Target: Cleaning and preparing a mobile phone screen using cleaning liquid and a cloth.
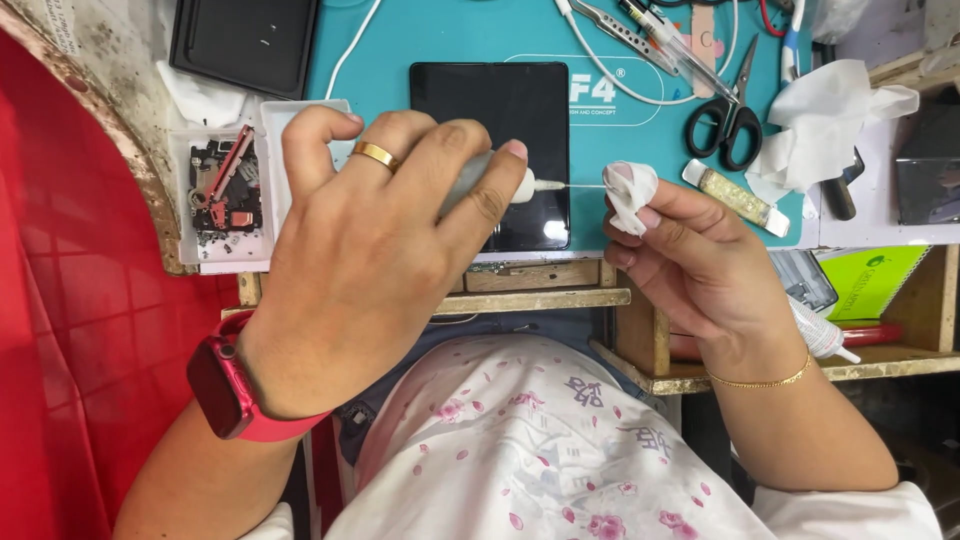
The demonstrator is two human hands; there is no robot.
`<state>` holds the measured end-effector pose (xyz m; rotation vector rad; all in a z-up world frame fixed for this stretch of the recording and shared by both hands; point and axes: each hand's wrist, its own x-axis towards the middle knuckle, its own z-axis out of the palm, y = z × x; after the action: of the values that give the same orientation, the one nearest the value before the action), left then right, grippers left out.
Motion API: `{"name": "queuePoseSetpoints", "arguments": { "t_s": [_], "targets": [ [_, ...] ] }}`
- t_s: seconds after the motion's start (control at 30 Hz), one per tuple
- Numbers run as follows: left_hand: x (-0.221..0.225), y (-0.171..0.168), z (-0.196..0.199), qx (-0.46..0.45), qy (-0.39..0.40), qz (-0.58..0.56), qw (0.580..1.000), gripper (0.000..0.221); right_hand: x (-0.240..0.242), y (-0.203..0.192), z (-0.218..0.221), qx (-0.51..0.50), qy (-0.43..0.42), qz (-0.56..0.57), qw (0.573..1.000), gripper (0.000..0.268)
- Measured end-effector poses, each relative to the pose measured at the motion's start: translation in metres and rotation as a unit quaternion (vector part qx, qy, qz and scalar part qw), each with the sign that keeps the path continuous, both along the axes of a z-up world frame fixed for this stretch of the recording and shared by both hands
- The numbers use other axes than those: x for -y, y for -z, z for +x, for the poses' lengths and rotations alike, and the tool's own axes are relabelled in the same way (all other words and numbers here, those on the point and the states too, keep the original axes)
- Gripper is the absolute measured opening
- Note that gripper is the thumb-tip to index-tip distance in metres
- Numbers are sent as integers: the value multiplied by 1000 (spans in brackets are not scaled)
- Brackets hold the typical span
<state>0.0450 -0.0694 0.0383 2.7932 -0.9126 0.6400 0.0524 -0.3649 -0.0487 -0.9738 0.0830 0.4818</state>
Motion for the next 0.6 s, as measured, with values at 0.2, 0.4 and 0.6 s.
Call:
{"name": "queuePoseSetpoints", "arguments": {
  "t_s": [0.2, 0.4, 0.6],
  "targets": [
    [-3, 0, 1, 2, -4, -15, 1000, 29, -1, -2, 5, 2, 2, -10, 1000, 30],
    [-8, 7, 9, 7, -4, -16, 1000, 29, 3, 2, 8, 14, -4, -25, 1000, 32],
    [-29, 44, 59, -105, -12, -194, 975, 30, -29, -9, 0, 369, -49, -488, 789, 22]
  ]
}}
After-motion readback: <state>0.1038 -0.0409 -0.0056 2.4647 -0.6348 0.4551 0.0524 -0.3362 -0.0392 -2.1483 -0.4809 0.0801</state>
